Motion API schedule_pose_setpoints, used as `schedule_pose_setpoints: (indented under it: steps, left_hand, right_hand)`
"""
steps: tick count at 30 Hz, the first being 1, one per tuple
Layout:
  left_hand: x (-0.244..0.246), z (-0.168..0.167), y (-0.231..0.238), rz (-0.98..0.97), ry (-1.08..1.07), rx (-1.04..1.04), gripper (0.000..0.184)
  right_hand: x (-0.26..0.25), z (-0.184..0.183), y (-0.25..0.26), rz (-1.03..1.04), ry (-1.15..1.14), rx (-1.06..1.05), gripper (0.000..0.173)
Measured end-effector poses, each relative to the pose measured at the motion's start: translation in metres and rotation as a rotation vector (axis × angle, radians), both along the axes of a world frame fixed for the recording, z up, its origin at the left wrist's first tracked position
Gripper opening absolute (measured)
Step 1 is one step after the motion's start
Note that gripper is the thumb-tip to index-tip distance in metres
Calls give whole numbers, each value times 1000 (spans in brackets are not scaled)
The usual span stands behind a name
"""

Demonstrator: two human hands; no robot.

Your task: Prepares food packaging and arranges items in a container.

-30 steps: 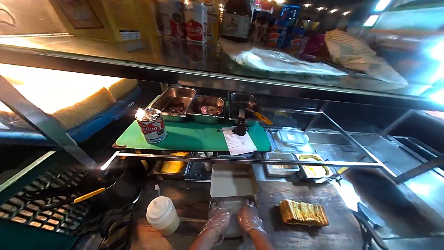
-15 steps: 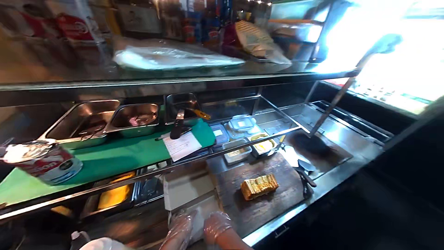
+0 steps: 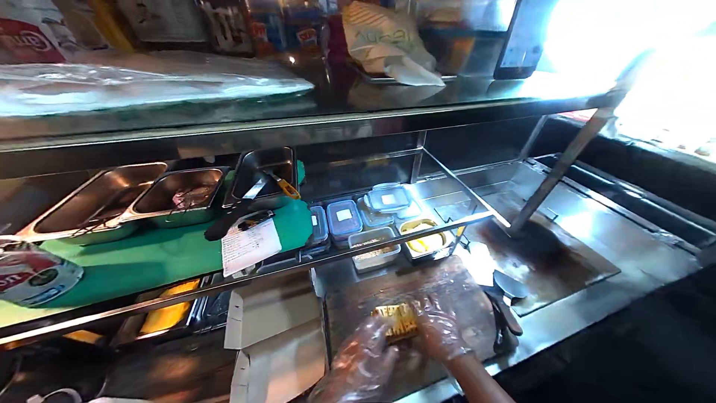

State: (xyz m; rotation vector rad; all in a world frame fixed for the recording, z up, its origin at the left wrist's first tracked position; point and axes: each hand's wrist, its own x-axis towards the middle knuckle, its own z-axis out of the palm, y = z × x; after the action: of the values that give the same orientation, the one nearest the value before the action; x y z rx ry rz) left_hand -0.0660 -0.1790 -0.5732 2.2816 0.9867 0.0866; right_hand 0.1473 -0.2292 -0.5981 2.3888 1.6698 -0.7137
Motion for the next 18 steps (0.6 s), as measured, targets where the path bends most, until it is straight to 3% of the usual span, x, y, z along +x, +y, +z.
schedule_pose_setpoints:
  steps: [3,5,7,13,18]
  left_hand:
    - [78,-23,13,-20,342,25,92]
    - [102,-39,18,8,509,-4,96]
    - [109,-41,18,27,603,-44,89]
    - [113,-39,26,17,615,-84,81]
    - [94,-17,41,17,380,-135,87]
  right_hand:
    - [6,-17,21,58,54,-97,92]
    - [13,-27,23,92,74,-55,78]
    - [18,-29,20,95,114,-20,71]
    - [25,-35,26,129,147,-9,74]
    - [43,-17,25,84,251,34,86]
